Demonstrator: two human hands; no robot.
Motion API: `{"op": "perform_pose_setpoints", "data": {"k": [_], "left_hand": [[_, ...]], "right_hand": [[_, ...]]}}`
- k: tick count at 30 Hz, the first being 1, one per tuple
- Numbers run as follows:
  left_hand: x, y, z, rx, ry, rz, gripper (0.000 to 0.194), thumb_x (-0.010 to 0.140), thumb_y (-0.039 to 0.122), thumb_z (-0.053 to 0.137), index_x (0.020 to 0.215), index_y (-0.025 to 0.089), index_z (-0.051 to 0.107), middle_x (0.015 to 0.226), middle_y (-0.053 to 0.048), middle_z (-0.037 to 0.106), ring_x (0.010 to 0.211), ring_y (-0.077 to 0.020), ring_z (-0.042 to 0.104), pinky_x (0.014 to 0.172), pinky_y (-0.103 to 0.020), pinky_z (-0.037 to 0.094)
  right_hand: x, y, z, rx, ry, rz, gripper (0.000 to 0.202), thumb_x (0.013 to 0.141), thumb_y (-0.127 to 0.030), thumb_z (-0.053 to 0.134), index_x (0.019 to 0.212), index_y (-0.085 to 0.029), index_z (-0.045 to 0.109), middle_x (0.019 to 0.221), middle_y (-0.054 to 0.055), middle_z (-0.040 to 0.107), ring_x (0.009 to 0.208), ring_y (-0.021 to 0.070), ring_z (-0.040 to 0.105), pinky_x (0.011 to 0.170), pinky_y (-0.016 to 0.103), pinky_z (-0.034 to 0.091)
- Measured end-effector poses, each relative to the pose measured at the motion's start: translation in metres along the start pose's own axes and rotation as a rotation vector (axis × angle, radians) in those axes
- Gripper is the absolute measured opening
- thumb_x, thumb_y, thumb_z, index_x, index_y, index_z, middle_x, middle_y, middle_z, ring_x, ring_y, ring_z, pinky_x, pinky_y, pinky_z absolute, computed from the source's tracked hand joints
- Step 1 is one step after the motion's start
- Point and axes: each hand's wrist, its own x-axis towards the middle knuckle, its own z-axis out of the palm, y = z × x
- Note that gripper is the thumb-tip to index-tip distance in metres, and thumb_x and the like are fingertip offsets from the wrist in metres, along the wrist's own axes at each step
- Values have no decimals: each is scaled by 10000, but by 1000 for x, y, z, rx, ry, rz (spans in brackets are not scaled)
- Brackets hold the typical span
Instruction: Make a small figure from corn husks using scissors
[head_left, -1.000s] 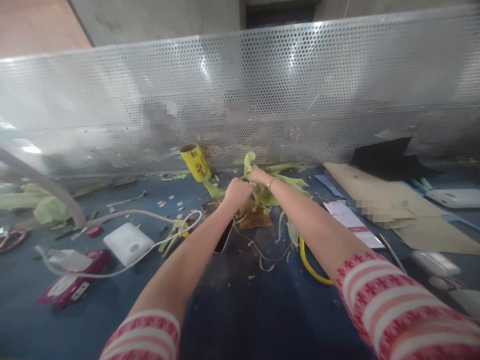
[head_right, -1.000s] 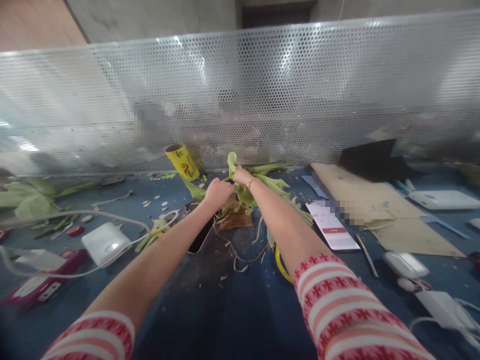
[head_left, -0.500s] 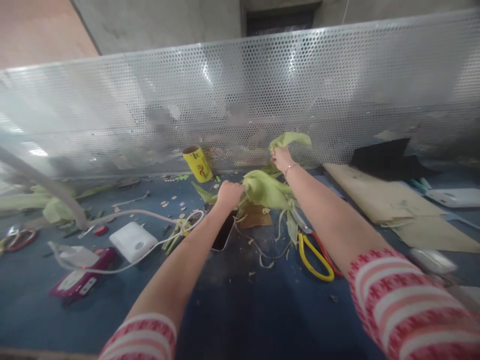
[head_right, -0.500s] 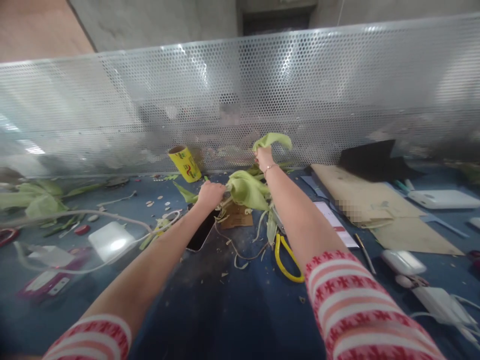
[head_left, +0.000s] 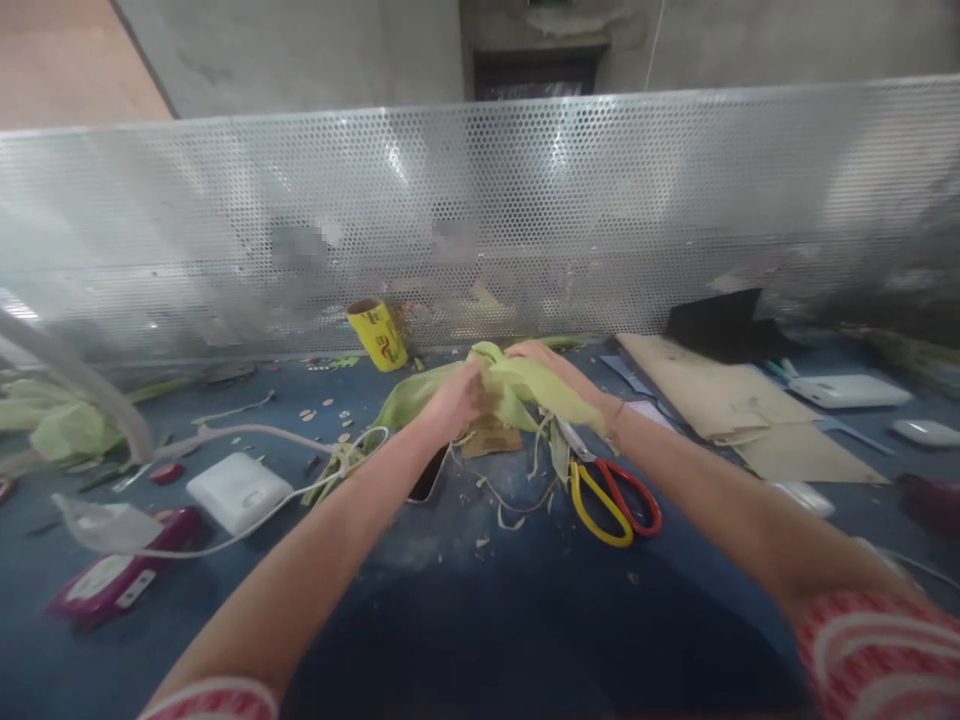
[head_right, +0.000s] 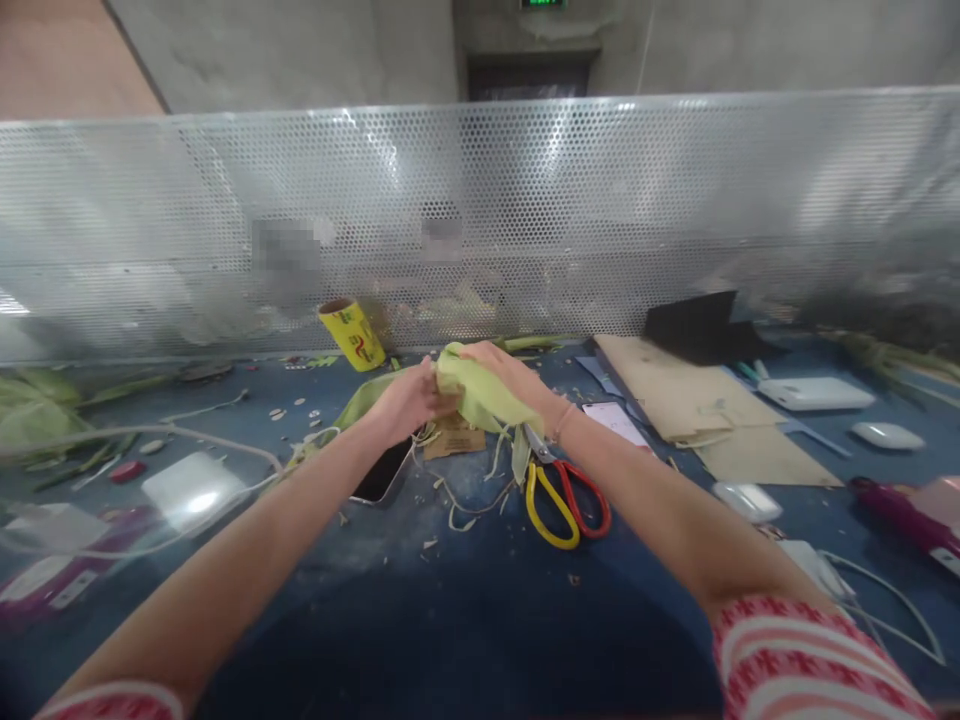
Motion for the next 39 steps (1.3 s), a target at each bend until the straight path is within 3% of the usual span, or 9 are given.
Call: {"op": "perform_pose_setpoints", "data": {"k": [3, 6, 9, 13, 16, 21, 25, 33, 39], "left_hand": [[-36, 3, 8, -244, -234, -219, 401, 766, 488, 526, 855, 116, 650, 821, -140, 669, 716, -226, 637, 684, -396, 515], [-56, -1, 13, -403, -182, -275, 246, 589, 286, 743, 721, 118, 623, 680, -55, 625, 604, -130, 582, 626, -277, 484], [-65, -9, 14, -407, -100, -206, 209, 551, 219, 751, 657, 129, 594, 769, -30, 622, 623, -81, 551, 620, -222, 444], [-73, -19, 14, -348, -4, -85, 200, 513, 152, 738, 622, 129, 572, 1081, -62, 593, 809, -116, 573, 722, -242, 433], [-80, -26, 14, -269, 49, 4, 278, 524, 113, 708, 775, 152, 595, 1170, -73, 564, 898, -162, 580, 769, -276, 438], [-92, -29, 18, -241, -16, 73, 599, 587, 91, 673, 1137, 207, 467, 1191, -94, 571, 1046, -228, 564, 827, -341, 463], [-99, -25, 25, -307, -37, 87, 817, 565, 93, 711, 1284, 244, 355, 1305, -96, 493, 1150, -248, 504, 902, -370, 444], [-109, -16, 31, -492, -133, -273, 316, 613, 328, 740, 842, 123, 669, 772, -79, 706, 720, -214, 657, 713, -340, 506], [-110, -25, 31, -408, -81, -244, 223, 615, 323, 738, 723, 134, 690, 645, -34, 682, 578, -152, 610, 594, -268, 472]], "right_hand": [[-23, -12, -3, -43, -77, -135, 337, 861, -155, 436, 1185, -191, 525, 1214, 97, 534, 1138, 241, 479, 958, 424, 383], [-39, -25, -1, -48, -77, -153, 351, 864, -127, 382, 1183, -193, 514, 1230, 119, 505, 1172, 262, 443, 982, 478, 335], [-53, -35, -1, 243, 30, 99, 399, 809, -163, 465, 1204, -221, 455, 1216, 104, 488, 1152, 239, 463, 976, 447, 367], [-70, -44, -1, 791, -36, 481, 407, 781, -294, 488, 1176, -223, 421, 980, 72, 606, 802, 196, 623, 672, 362, 526], [-82, -51, 3, 952, -56, 572, 359, 842, -431, 357, 1104, -214, 471, 922, 64, 628, 755, 185, 629, 608, 336, 526], [-92, -58, 12, 831, 99, 621, 364, 674, -388, 674, 984, -221, 584, 937, 28, 639, 799, 168, 594, 664, 277, 482], [-94, -56, 17, 793, 173, 649, 252, 727, -434, 605, 753, -183, 616, 697, 0, 603, 619, 135, 534, 571, 259, 428], [-96, -55, 23, 773, 356, 685, 268, 753, -452, 562, 715, -187, 577, 636, -17, 545, 572, 120, 473, 521, 239, 371], [-96, -57, 19, 853, 396, 693, 200, 757, -399, 567, 710, -205, 556, 651, -25, 545, 595, 122, 480, 561, 242, 391]]}}
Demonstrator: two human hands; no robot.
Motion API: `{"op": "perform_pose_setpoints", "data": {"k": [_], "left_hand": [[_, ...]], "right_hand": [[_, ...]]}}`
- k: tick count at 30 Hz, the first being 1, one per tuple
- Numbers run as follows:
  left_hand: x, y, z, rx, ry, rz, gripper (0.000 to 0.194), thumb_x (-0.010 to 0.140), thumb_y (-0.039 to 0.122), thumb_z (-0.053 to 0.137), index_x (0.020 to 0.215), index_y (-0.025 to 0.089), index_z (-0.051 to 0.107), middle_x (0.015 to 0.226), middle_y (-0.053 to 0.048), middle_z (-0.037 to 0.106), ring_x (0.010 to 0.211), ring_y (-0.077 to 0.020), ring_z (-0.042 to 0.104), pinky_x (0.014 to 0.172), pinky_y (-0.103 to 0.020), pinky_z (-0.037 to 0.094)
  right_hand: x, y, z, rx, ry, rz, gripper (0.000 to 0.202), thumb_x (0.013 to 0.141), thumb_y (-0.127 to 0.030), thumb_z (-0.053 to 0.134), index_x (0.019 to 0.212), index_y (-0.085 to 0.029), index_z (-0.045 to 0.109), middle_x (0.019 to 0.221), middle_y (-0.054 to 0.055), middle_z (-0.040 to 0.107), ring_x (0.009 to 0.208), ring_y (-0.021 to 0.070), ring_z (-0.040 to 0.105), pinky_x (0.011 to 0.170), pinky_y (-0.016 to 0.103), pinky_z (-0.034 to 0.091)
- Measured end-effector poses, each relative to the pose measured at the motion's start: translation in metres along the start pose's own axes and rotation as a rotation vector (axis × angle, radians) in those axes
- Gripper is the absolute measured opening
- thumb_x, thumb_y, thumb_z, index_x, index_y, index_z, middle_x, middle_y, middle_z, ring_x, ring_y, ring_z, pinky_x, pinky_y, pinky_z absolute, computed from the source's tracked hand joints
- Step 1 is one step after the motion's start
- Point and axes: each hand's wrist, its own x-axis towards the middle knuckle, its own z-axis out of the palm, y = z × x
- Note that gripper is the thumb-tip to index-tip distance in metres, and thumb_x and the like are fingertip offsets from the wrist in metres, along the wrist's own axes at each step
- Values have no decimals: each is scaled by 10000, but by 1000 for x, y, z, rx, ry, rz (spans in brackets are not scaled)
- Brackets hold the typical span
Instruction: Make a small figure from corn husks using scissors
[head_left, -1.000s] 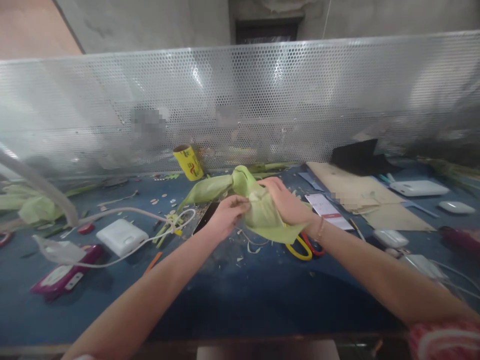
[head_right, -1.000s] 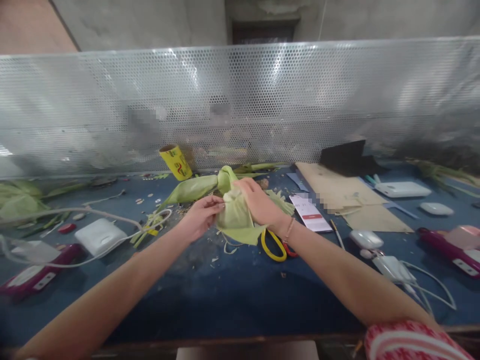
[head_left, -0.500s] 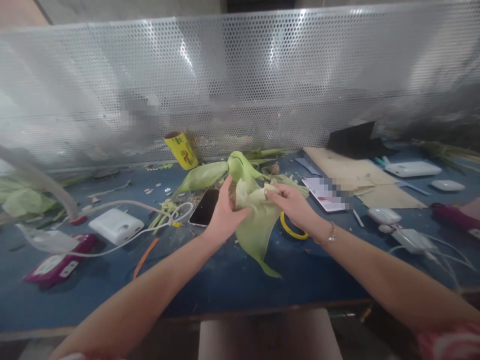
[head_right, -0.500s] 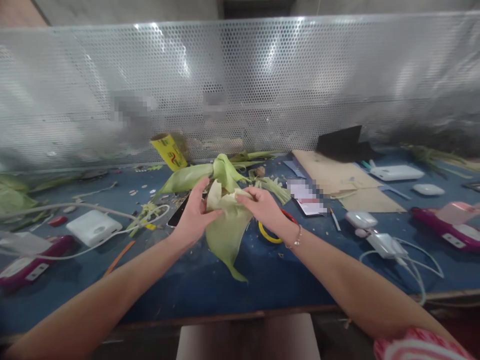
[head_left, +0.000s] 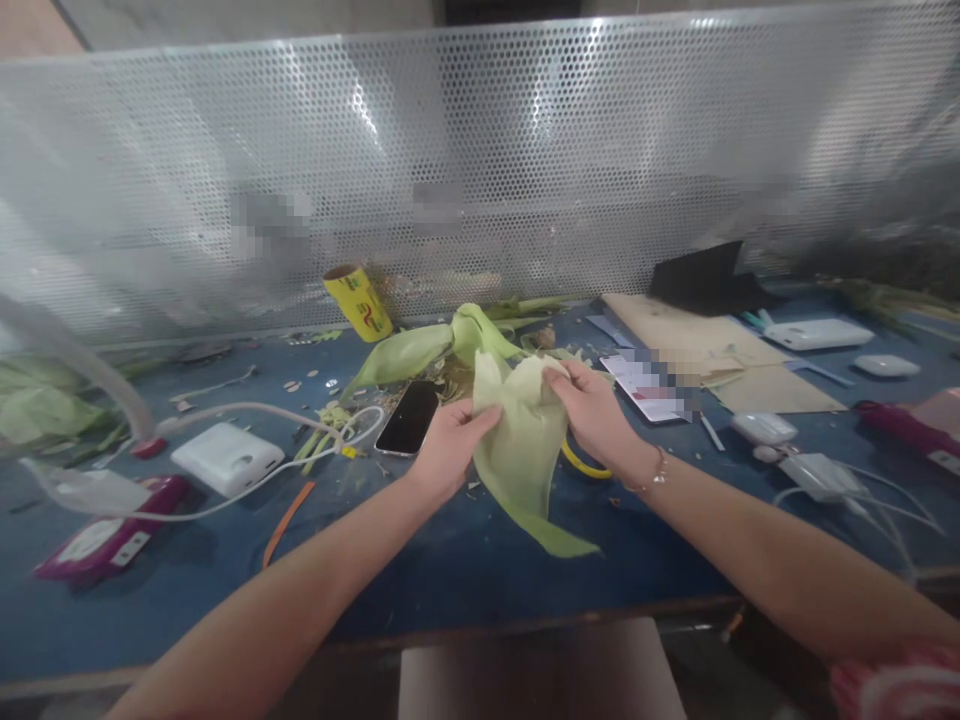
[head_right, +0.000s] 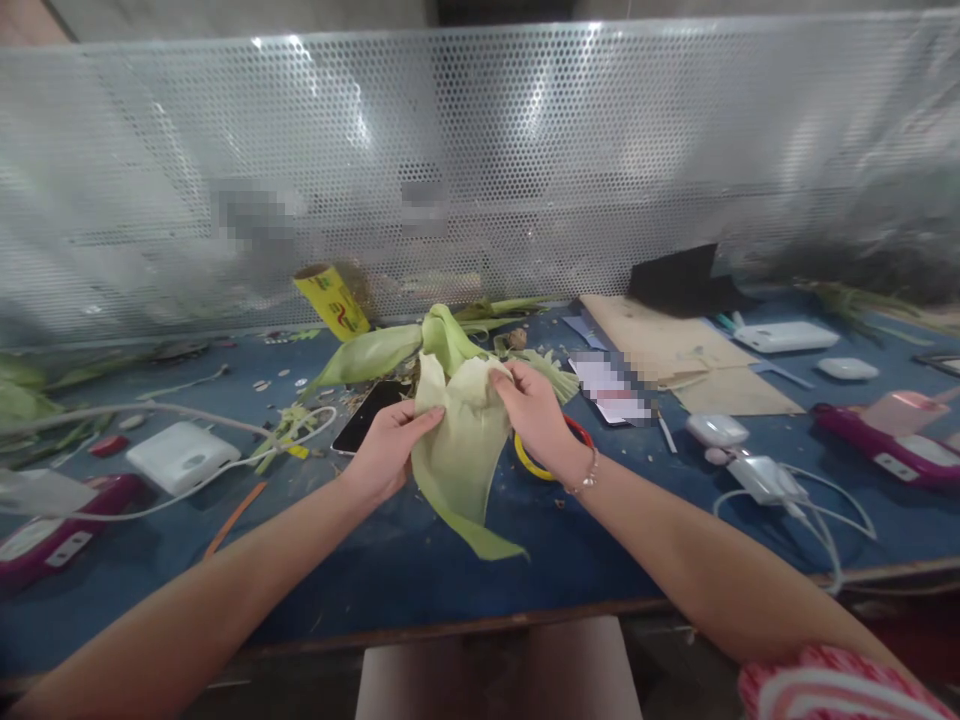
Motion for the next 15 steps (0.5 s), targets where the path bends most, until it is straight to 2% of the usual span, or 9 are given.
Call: {"op": "perform_pose_setpoints", "data": {"k": [6, 15], "left_hand": [[4, -8, -3, 53, -45, 0, 237, 640, 321, 715, 773, 126, 702, 665, -44, 678, 598, -159, 598, 596, -270, 458], [12, -21, -10, 198, 58, 165, 223, 717, 356, 633, 828, 170, 684, 786, -26, 673, 755, -171, 586, 659, -253, 449]], "right_hand": [[2, -4, 1, 148, -52, 95, 192, 739, -392, 589, 694, -214, 532, 631, -20, 564, 569, 129, 516, 564, 260, 437], [7, -2, -4, 150, -260, 231, 270, 751, -443, 576, 847, -193, 611, 784, 47, 666, 683, 170, 617, 615, 306, 504]]}}
